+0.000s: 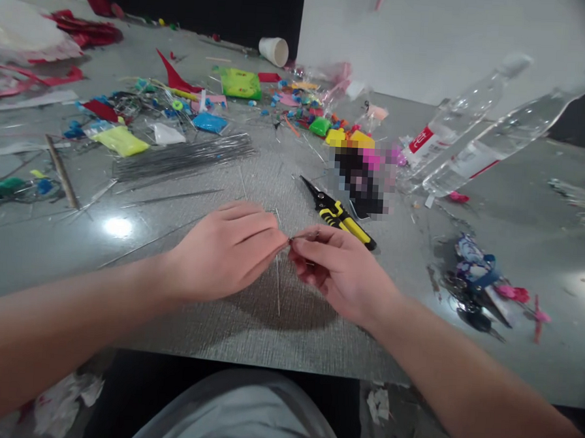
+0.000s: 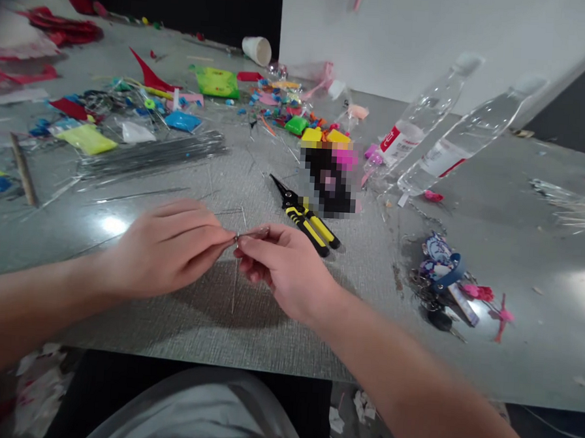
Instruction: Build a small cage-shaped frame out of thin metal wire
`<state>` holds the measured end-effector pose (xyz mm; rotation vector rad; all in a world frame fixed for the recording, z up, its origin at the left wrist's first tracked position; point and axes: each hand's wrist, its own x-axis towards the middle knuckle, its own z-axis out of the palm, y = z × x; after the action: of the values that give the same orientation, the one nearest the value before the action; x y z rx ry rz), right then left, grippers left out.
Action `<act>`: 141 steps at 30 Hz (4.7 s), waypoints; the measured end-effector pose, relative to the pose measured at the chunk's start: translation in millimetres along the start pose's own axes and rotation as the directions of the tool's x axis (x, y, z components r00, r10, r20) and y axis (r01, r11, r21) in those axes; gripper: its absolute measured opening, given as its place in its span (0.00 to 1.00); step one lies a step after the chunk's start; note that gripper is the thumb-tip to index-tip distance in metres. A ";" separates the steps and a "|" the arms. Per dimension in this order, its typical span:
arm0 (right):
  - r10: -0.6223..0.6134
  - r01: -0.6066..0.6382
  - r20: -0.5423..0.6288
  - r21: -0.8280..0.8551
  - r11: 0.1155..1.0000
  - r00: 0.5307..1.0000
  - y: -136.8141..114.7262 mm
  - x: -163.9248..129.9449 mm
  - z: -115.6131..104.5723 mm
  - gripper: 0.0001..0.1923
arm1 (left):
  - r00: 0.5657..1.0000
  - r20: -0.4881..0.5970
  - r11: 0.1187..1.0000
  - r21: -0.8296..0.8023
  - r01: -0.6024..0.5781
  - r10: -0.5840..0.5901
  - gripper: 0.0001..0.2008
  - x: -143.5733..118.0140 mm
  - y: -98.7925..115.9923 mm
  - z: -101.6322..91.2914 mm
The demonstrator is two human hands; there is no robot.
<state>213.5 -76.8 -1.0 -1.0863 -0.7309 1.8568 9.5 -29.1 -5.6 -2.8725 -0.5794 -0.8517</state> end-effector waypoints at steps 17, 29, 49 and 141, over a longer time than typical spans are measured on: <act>-0.039 0.041 -0.118 0.010 0.999 0.992 10.3 7.0 -1.4 0.04 | 0.999 0.036 1.000 0.003 -0.030 0.030 0.09 2.4 1.6 8.8; -0.328 0.304 -0.085 -0.212 0.929 0.941 18.6 4.3 5.5 0.04 | 0.978 -0.066 0.923 -0.347 0.163 -0.197 0.06 -2.2 5.4 12.0; -0.363 0.338 -0.026 -0.306 0.890 0.931 14.4 1.7 2.3 0.05 | 0.947 0.027 0.796 -0.534 0.283 -0.319 0.05 1.1 4.2 5.4; -0.524 0.441 0.294 -0.880 0.178 0.799 -24.1 11.0 -36.5 0.08 | 0.582 -0.074 0.337 -0.871 0.358 -0.810 0.09 -2.0 -22.3 12.5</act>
<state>251.9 -53.2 -2.7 -1.3204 -1.9887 0.6718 5.7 -6.9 -17.6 -2.7016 -1.6448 -2.4993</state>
